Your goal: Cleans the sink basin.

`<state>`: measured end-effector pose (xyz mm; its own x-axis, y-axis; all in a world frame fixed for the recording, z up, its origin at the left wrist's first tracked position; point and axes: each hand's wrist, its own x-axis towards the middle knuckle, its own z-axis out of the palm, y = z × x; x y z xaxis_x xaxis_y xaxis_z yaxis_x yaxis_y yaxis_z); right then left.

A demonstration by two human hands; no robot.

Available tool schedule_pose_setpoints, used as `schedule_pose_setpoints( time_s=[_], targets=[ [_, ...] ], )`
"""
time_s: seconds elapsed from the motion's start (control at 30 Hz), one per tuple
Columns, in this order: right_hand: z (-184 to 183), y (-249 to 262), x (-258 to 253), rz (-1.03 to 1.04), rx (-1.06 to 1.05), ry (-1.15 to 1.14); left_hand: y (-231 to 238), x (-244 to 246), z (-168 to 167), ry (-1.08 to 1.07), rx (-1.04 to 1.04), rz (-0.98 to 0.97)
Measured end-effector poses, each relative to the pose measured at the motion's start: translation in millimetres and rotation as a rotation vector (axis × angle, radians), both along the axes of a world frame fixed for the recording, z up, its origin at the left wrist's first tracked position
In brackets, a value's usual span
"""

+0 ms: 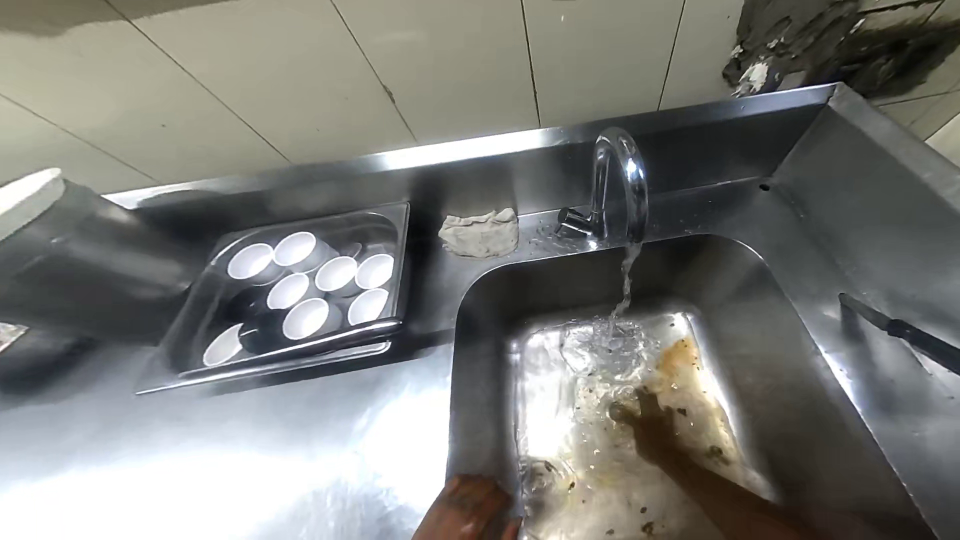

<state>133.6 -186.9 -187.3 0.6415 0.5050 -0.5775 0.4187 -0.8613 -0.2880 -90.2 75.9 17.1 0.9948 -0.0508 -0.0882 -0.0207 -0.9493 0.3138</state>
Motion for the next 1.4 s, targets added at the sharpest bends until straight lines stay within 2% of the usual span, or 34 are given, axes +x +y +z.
schedule_pose_setpoints(
  time_s=[0.1,0.2,0.27,0.33,0.4,0.5,0.57,0.63,0.73,0.8,0.9,0.97,1.03,1.1,1.13,1.23,1.4],
  targets=[
    [4,17,4,-0.07,-0.039,0.003,-2,-1,-1,0.007,0.004,-0.003],
    [4,11,-21,-0.01,-0.037,0.003,-1,0,1,0.009,0.009,-0.004],
    [-1,1,-11,-0.028,-0.002,-0.019,-1,1,1,0.012,0.002,-0.004],
    [3,11,4,-0.083,-0.008,-0.007,-1,1,0,0.0,0.001,-0.007],
    [1,23,-4,-0.069,-0.031,0.008,-2,0,0,-0.001,0.008,-0.009],
    [-8,5,-24,-0.009,0.006,-0.019,0,2,1,-0.001,-0.001,0.001],
    [-6,-4,-5,-0.006,0.016,-0.016,-1,1,1,0.002,-0.014,0.012],
    [-2,11,9,-0.042,-0.021,-0.022,-2,1,0,-0.009,-0.002,0.007],
    [6,25,-10,-0.029,-0.06,0.021,-2,1,1,-0.004,0.007,0.006],
    [6,6,-13,0.012,-0.005,0.039,0,2,2,-0.001,-0.002,0.003],
    [2,-33,19,-0.006,0.126,0.014,-1,1,1,-0.009,-0.016,0.008],
    [19,-54,25,-0.015,0.02,0.109,0,1,1,-0.02,-0.016,0.011],
    [40,-76,6,-0.045,-0.219,0.363,-1,2,2,-0.013,-0.01,0.011],
    [42,-92,-24,-0.081,-0.406,0.499,-2,2,1,-0.016,-0.008,0.01],
    [36,-94,-38,-0.113,-0.439,0.492,-2,2,1,-0.019,-0.011,0.011],
    [6,-72,-58,-0.211,-0.132,0.304,-1,1,0,-0.028,-0.001,0.019],
    [-9,-7,-6,-0.357,0.082,0.183,-1,1,-2,-0.034,-0.002,0.017]
  ],
)
